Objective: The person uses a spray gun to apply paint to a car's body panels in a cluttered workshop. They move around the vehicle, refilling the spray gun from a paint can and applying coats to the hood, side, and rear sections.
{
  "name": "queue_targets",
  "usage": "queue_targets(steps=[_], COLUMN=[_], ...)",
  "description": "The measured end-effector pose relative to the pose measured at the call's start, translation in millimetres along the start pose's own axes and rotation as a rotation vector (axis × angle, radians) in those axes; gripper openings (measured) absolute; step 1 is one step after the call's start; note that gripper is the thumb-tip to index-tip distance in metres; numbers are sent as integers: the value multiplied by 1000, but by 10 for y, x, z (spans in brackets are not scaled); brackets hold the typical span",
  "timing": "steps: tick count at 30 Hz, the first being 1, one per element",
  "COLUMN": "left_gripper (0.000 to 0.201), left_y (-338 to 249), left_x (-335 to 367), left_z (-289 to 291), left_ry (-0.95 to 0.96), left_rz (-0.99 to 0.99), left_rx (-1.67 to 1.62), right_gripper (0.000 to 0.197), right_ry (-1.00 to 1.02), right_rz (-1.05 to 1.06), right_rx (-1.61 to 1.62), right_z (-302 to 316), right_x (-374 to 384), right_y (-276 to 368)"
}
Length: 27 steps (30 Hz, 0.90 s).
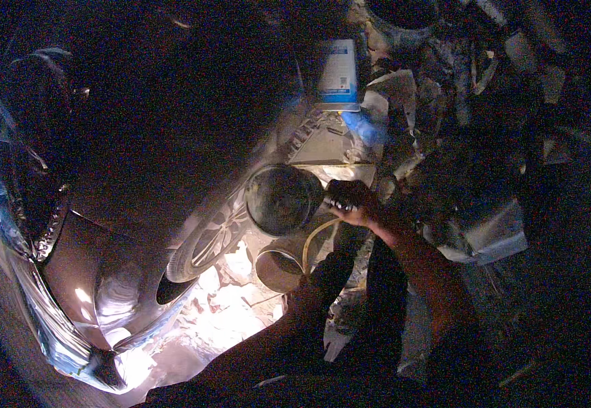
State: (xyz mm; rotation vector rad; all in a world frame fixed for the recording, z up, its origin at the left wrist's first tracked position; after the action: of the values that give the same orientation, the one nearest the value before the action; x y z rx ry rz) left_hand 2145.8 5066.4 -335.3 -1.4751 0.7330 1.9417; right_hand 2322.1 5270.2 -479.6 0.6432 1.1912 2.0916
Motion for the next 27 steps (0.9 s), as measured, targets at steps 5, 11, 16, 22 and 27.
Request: queue_targets(steps=[5, 11, 16, 22, 27], left_gripper=[42, 46, 49, 48, 49], left_y=[290, 463, 692, 686, 798], left_x=[222, 189, 318, 134, -12], left_z=[-205, -408, -690, -586, -634], left_ry=[69, -65, -68, 44, 61], left_rz=[-98, -168, -168, -127, -130], left_rx=[118, -27, 45, -39, -98], right_gripper=[54, 33, 25, 30, 37], right_ry=[130, -74, -370, -537, -359], right_rz=[-56, -357, -201, -152, -223], right_rx=[318, 258, 110, 124, 15], right_z=[22, 576, 1082, 1161, 913], right_x=[19, 592, 1000, 1079, 800], right_y=[-78, -36, 25, -136, 411])
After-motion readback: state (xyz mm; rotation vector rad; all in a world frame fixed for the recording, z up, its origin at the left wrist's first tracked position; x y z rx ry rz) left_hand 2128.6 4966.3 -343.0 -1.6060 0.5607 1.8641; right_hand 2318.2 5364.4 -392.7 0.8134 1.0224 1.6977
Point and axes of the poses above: each hand's wrist, its own x-axis towards the middle knuckle, its own z-axis out of the back of the hand, y = z × x, the point moved 1 cm from there along x, towards the middle knuckle, and after that the axes turned 11 degrees about y, right-handed, at the moved point
